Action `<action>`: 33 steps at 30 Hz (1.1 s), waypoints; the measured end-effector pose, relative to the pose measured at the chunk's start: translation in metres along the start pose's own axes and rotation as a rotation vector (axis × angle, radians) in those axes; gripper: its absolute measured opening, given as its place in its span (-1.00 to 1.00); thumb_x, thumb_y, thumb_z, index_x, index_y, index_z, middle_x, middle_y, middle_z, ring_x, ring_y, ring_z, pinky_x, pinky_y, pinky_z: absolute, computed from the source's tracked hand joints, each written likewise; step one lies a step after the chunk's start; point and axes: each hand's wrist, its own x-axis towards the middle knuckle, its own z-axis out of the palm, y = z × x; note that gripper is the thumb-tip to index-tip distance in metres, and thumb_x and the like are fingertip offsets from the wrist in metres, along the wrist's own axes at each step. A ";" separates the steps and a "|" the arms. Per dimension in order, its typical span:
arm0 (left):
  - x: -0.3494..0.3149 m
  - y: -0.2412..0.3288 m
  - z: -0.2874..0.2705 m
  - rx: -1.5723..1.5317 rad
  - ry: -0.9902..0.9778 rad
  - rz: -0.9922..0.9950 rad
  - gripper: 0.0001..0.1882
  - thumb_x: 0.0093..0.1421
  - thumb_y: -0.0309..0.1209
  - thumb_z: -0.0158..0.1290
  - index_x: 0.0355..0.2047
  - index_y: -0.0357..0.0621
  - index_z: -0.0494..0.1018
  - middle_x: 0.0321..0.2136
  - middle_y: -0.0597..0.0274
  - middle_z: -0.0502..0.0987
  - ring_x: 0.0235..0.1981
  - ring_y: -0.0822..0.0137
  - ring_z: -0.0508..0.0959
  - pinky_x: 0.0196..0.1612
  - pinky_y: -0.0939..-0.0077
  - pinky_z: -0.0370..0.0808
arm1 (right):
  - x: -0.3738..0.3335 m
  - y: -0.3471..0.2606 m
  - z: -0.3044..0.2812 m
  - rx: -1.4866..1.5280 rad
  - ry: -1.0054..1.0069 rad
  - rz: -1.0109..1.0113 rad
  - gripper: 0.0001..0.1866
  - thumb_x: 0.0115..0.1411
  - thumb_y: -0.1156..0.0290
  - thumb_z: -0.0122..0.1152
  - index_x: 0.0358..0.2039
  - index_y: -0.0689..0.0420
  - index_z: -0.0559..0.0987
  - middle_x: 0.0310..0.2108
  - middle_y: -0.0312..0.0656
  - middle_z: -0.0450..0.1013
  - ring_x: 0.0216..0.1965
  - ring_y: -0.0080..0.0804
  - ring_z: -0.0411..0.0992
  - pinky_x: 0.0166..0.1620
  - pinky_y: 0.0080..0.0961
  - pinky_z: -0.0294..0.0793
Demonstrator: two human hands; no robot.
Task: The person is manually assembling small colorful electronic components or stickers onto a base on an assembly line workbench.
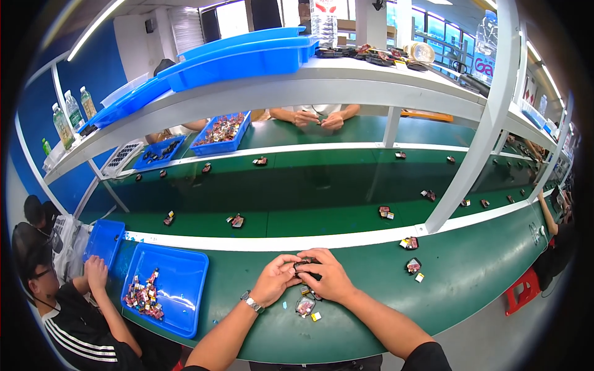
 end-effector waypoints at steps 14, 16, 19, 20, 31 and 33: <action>0.005 -0.006 0.007 -0.051 0.063 0.067 -0.70 0.28 -0.50 0.06 0.00 -0.16 0.30 0.00 0.03 0.48 -0.06 0.19 0.57 -0.01 0.24 0.61 | -0.003 0.003 0.009 0.108 0.062 0.043 -0.85 0.08 0.48 0.25 -0.30 0.12 0.65 0.06 -0.19 0.42 0.15 -0.17 0.29 0.15 -0.30 0.38; 0.004 -0.005 0.013 -0.037 0.101 0.092 -0.74 0.29 -0.59 -0.03 -0.02 -0.16 0.28 0.00 0.02 0.49 -0.07 0.20 0.57 -0.04 0.28 0.61 | -0.006 0.000 0.006 0.145 0.049 0.095 -0.85 0.08 0.48 0.24 -0.30 0.12 0.65 0.07 -0.19 0.41 0.16 -0.17 0.28 0.16 -0.29 0.37; 0.005 -0.005 0.011 -0.048 0.081 0.105 -0.75 0.31 -0.58 -0.04 -0.01 -0.19 0.28 0.02 -0.01 0.49 -0.05 0.17 0.58 -0.01 0.26 0.60 | -0.002 -0.001 0.008 0.146 0.059 0.044 -0.85 0.08 0.47 0.24 -0.30 0.11 0.65 0.09 -0.19 0.40 0.16 -0.16 0.27 0.19 -0.27 0.33; 0.004 -0.004 0.010 -0.054 0.073 0.114 -0.75 0.32 -0.57 -0.04 -0.01 -0.20 0.28 0.03 -0.03 0.49 -0.04 0.15 0.58 0.01 0.25 0.59 | -0.003 -0.001 0.008 0.143 0.064 0.077 -0.85 0.08 0.47 0.23 -0.30 0.11 0.66 0.09 -0.19 0.40 0.16 -0.16 0.27 0.20 -0.26 0.32; 0.008 -0.008 0.016 -0.009 0.147 0.151 -0.76 0.32 -0.53 -0.01 -0.02 -0.17 0.28 0.05 -0.01 0.48 -0.09 0.26 0.59 -0.07 0.33 0.62 | -0.002 0.009 0.010 0.223 0.053 0.083 -0.82 0.05 0.47 0.23 -0.29 0.09 0.67 0.14 -0.15 0.37 0.23 -0.12 0.22 0.26 -0.23 0.24; 0.005 -0.008 0.013 -0.015 0.151 0.139 -0.74 0.32 -0.52 0.00 -0.01 -0.19 0.28 0.05 -0.02 0.48 -0.07 0.22 0.59 -0.05 0.30 0.62 | -0.001 0.010 0.010 0.235 0.034 0.098 -0.80 0.04 0.48 0.23 -0.28 0.09 0.67 0.16 -0.14 0.36 0.26 -0.10 0.19 0.28 -0.21 0.21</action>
